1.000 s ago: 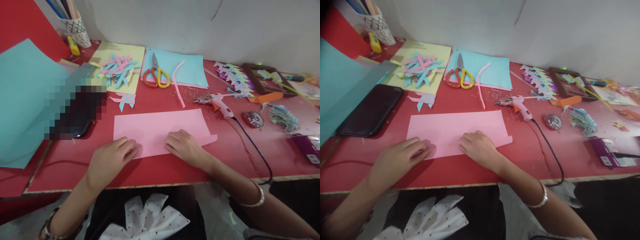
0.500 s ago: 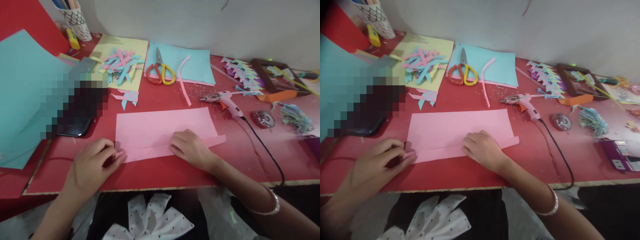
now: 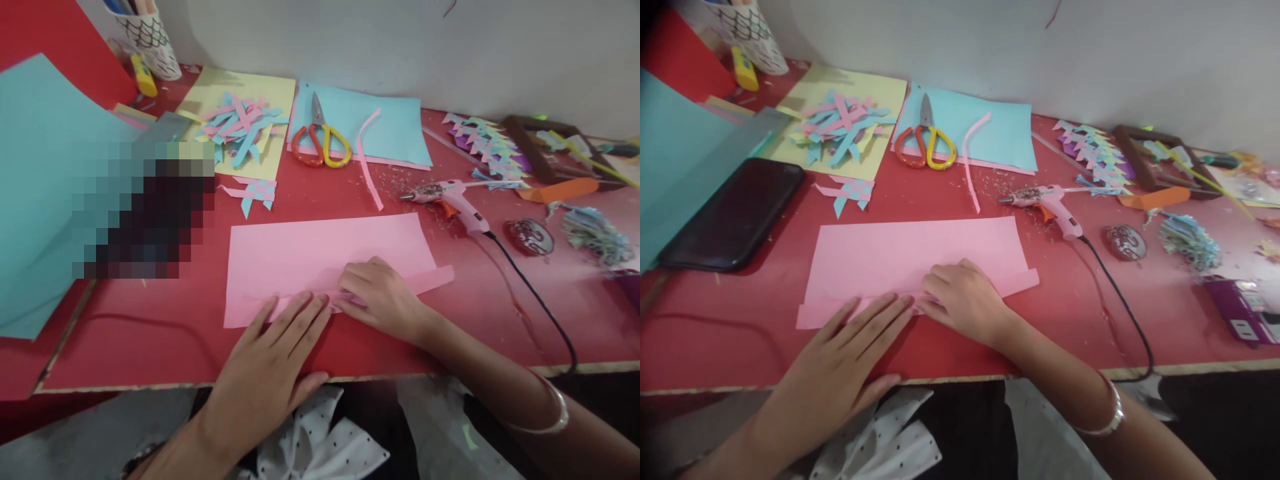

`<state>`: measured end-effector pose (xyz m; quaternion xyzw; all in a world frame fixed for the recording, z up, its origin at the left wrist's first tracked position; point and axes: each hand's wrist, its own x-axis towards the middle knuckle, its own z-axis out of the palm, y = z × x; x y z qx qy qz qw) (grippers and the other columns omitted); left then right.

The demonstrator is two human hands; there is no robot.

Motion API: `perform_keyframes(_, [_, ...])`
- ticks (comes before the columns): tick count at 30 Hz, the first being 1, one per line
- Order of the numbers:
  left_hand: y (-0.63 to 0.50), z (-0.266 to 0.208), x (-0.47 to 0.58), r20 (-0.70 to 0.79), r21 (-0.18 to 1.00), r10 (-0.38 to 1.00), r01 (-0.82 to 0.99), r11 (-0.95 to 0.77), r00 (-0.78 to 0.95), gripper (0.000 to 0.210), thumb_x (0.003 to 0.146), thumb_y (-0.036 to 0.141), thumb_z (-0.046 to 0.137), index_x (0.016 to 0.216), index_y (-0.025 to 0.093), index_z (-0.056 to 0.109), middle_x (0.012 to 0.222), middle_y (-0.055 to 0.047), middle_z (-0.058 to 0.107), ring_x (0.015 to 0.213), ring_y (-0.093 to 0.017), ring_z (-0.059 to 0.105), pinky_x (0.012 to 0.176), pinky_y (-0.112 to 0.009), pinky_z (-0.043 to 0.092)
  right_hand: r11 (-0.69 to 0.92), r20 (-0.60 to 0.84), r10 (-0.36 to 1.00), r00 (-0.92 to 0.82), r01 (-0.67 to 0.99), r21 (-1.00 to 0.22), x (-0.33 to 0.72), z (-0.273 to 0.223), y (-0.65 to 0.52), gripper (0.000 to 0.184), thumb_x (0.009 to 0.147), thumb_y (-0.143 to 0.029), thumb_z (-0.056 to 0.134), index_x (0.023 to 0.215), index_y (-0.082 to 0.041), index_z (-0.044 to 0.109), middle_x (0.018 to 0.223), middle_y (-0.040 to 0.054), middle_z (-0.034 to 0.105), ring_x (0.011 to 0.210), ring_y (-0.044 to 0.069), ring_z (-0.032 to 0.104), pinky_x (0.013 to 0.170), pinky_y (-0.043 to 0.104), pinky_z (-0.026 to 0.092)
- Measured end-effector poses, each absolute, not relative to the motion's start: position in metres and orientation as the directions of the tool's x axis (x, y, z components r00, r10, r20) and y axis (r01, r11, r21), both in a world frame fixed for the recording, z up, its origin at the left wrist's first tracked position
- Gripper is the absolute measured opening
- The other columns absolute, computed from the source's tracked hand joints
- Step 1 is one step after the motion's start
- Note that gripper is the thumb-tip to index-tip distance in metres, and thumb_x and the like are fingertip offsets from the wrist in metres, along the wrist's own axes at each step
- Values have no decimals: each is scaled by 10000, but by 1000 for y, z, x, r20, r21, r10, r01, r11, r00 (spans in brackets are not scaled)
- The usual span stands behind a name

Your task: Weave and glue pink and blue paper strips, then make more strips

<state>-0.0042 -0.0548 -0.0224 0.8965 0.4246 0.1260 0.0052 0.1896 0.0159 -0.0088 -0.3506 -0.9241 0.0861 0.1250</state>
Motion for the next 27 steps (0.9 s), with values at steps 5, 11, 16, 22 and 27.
perform_keyframes(5, [-58,-24,-17,232,123,773,771,-625,590,523,902,474,200,1270,207,459,1313,-1,495,1204,-167,429,1094,-353,104,708,119,697,-707,652,-272,190,-9,16,321,906,-265,349,652,-159,515,627,6,538,578,113,442,593,243,259])
perform_keyframes(11, [-60,-24,-20,239,154,798,790,-594,554,523,904,465,205,1229,190,507,1287,-18,519,1179,-153,458,1084,-314,119,725,126,676,-726,625,-289,192,-10,18,325,915,-260,355,667,-154,536,640,12,564,604,116,471,596,240,259])
perform_keyframes(16, [-63,-25,-21,240,194,822,804,-562,516,549,897,491,204,1188,179,549,1259,-27,544,1150,-160,484,1081,-301,115,733,131,670,-730,625,-268,192,-11,19,347,925,-266,332,668,-153,537,632,13,569,591,114,468,593,239,262])
perform_keyframes(22, [-61,-25,-19,248,172,820,809,-562,517,549,899,483,193,1187,183,551,1255,-23,551,1157,-176,475,1082,-334,111,711,73,697,-714,673,-204,191,-9,20,338,923,-269,324,676,-161,528,620,11,565,568,114,459,598,242,266])
perform_keyframes(27, [-64,-26,-21,269,145,803,802,-580,532,529,899,454,223,1258,161,478,1242,-61,563,1127,-217,486,1072,-401,109,719,50,690,-722,676,-164,190,-9,20,318,921,-254,326,697,-163,533,622,14,573,570,117,473,604,248,264])
